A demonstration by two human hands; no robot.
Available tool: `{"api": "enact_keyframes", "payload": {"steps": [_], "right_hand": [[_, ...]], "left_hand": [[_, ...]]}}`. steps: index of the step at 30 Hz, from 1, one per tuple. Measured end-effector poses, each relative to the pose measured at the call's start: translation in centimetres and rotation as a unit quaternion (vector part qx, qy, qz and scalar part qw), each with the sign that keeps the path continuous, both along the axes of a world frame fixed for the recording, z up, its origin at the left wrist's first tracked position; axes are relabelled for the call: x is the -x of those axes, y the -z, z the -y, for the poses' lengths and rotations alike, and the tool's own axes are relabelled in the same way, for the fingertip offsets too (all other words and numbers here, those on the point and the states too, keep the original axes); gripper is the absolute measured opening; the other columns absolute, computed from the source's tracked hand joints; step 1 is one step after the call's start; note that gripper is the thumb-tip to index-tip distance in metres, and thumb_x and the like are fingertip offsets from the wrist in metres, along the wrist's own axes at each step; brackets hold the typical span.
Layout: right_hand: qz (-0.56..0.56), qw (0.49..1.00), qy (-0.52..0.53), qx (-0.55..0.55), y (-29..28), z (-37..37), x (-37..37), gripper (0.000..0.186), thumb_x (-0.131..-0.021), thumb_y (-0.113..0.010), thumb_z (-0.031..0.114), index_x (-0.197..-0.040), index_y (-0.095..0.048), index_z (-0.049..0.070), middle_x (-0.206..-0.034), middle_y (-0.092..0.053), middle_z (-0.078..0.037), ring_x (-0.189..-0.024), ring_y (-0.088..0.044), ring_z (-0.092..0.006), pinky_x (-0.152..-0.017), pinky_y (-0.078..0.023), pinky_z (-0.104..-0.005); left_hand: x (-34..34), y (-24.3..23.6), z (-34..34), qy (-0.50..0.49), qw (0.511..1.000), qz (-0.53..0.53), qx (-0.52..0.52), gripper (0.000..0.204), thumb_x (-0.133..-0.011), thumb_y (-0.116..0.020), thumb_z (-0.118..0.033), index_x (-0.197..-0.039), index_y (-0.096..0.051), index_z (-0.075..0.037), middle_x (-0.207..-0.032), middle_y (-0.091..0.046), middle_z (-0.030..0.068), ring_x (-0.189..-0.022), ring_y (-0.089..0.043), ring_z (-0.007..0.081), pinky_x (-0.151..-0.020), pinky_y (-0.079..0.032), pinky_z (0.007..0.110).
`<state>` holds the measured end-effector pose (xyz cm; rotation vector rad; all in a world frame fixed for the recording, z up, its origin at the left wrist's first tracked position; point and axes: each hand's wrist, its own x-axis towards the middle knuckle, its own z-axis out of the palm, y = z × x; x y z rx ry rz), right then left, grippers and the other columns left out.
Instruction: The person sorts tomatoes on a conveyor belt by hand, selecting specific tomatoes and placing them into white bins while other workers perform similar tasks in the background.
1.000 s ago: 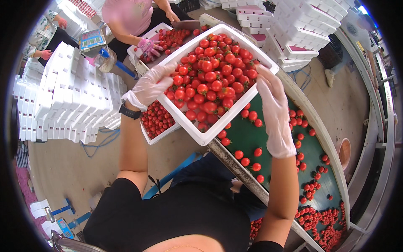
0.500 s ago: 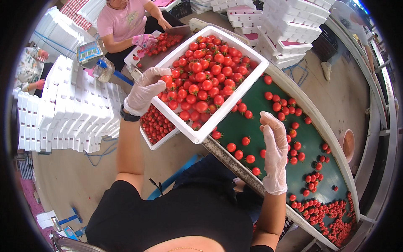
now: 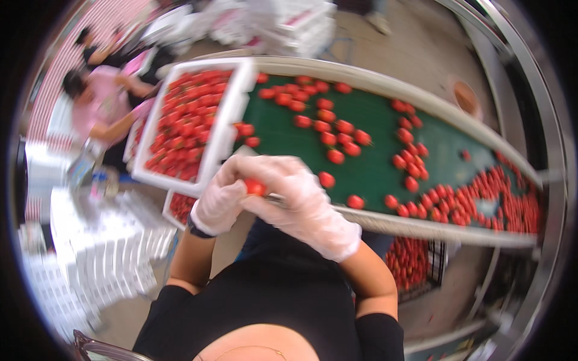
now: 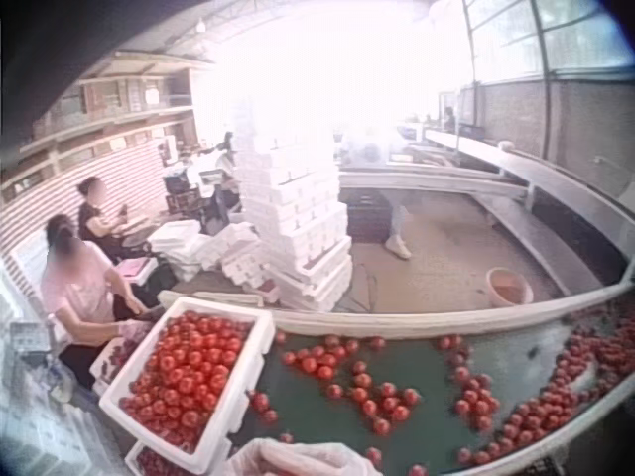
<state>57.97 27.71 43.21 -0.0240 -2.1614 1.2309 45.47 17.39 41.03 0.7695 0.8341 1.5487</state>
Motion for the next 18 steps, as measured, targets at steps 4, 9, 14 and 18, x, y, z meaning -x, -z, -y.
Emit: {"api": "enact_keyframes", "payload": {"steps": [4,9,14,18], "right_hand": [[0.028,0.996,0.074,0.036,4.1,-0.1,-7.2,0.042,-0.073,-0.071,0.005,-0.113,-0.06,0.008,-0.099,-0.061,-0.01,-0.092,-0.059,-0.026,-0.078,-0.047,-0.0337],[0.092,0.819,0.095,0.558,8.2,-0.4,-23.2,0.025,-0.086,-0.059,0.014,-0.108,-0.061,0.002,-0.102,-0.061,-0.005,-0.093,-0.057,-0.0139,-0.081,-0.046,-0.0284],[0.511,0.666,0.517,0.168,11.8,1.5,-37.1,0.045,-0.088,-0.055,0.027,-0.125,-0.051,0.002,-0.118,-0.058,-0.01,-0.102,-0.056,-0.0181,-0.085,-0.044,-0.0316],[0.229,0.78,0.427,0.396,7.7,0.7,-31.8,0.051,-0.089,-0.054,0.033,-0.13,-0.047,0.003,-0.114,-0.058,-0.011,-0.099,-0.057,-0.0203,-0.086,-0.044,-0.0329]], "left_hand": [[-4.8,5.5,-0.6,0.065,0.996,0.039,0.038,0.039,-0.089,-0.054,-0.037,-0.11,-0.053,-0.005,-0.109,-0.057,0.011,-0.102,-0.054,0.0206,-0.088,-0.042,0.034],[-4.5,8.6,3.0,0.263,0.954,-0.008,0.143,0.05,-0.09,-0.056,-0.036,-0.124,-0.045,-0.002,-0.125,-0.051,0.0107,-0.109,-0.054,0.0193,-0.093,-0.041,0.034],[0.0,7.9,7.7,0.194,0.945,0.01,0.264,0.052,-0.089,-0.056,-0.039,-0.122,-0.048,-0.001,-0.123,-0.053,0.0096,-0.109,-0.054,0.0182,-0.095,-0.041,0.034],[5.3,7.1,13.5,0.094,0.948,0.014,0.305,0.061,-0.09,-0.046,-0.05,-0.115,-0.053,0.005,-0.113,-0.06,0.0148,-0.102,-0.059,0.0243,-0.093,-0.043,0.038]]}}
